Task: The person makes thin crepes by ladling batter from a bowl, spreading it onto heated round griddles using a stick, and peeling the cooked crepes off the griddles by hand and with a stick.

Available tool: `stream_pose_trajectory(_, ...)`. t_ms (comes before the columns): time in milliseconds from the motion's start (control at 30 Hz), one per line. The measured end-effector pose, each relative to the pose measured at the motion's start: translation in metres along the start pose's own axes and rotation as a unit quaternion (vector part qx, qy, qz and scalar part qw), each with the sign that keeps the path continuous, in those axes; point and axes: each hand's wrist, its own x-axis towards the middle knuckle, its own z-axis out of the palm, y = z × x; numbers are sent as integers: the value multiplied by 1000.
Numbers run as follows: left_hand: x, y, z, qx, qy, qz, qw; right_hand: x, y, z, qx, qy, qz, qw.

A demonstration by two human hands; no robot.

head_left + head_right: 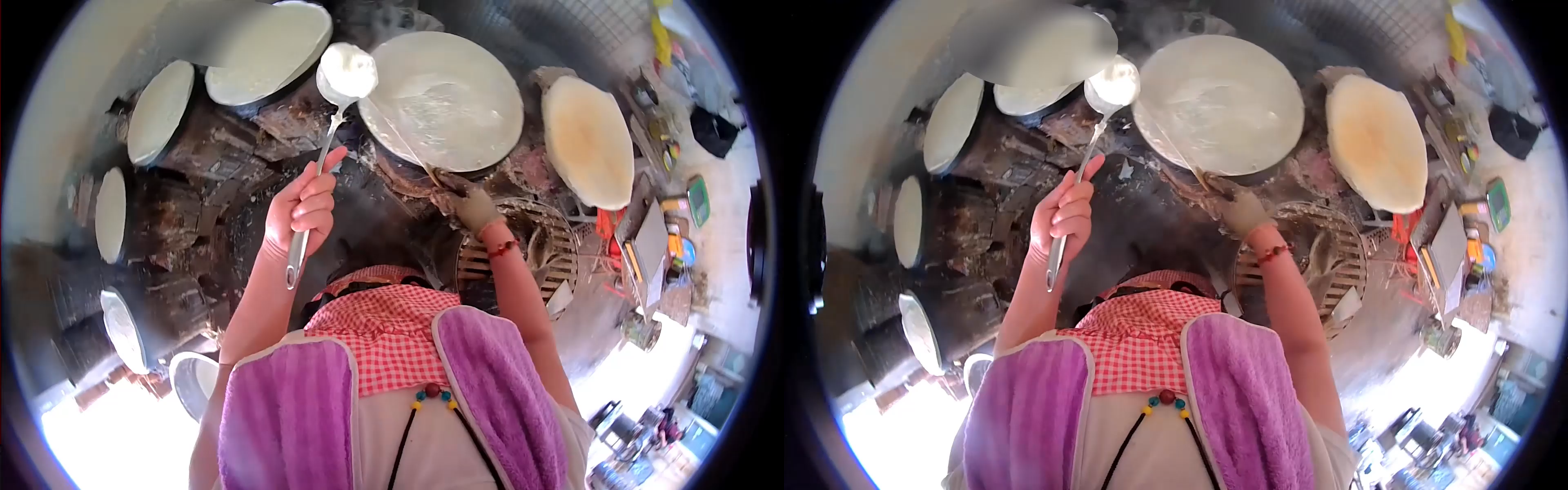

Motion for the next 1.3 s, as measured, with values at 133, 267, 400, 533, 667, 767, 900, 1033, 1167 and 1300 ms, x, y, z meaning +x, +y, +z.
stream_pose_trajectory(133, -73, 15, -16, 10, -1, 85, 996, -3, 14, -11, 193, 80, -91, 974)
stream_pose_trajectory(267, -167, 28, -45, 1, 8, 180, 984, -27, 44, 2, 82, 139, 70, 984)
stream_pose_trajectory(400, -298, 36, -59, -11, 44, 291, 956, -35, 29, 145, 20, -70, -3, 997)
stream_pose_trajectory(533, -414, 13, -55, 241, 65, 425, 870, 48, 108, 210, 235, -292, 24, 927)
stream_pose_trajectory(667, -515, -14, -56, 264, 17, 567, 780, -13, -44, 356, -12, -240, 15, 971)
stream_pose_trajectory(767, -561, -15, -61, 138, 65, 653, 742, -35, -116, 466, 105, -316, -12, 943)
stream_pose_trajectory(900, -611, -22, -110, -66, 83, 685, 721, -42, -168, 585, -72, -460, 32, 884)
stream_pose_trajectory(1033, -619, -53, -154, -201, 33, 730, 652, 6, -158, 714, -38, -502, 1, 864)
stream_pose_trajectory(1167, -604, -53, -166, -263, -37, 791, 551, 26, -221, 843, 55, -522, 53, 849)
stream_pose_trajectory(1300, -591, -35, -145, -270, -86, 836, 470, 83, -249, 986, 2, -494, -6, 870)
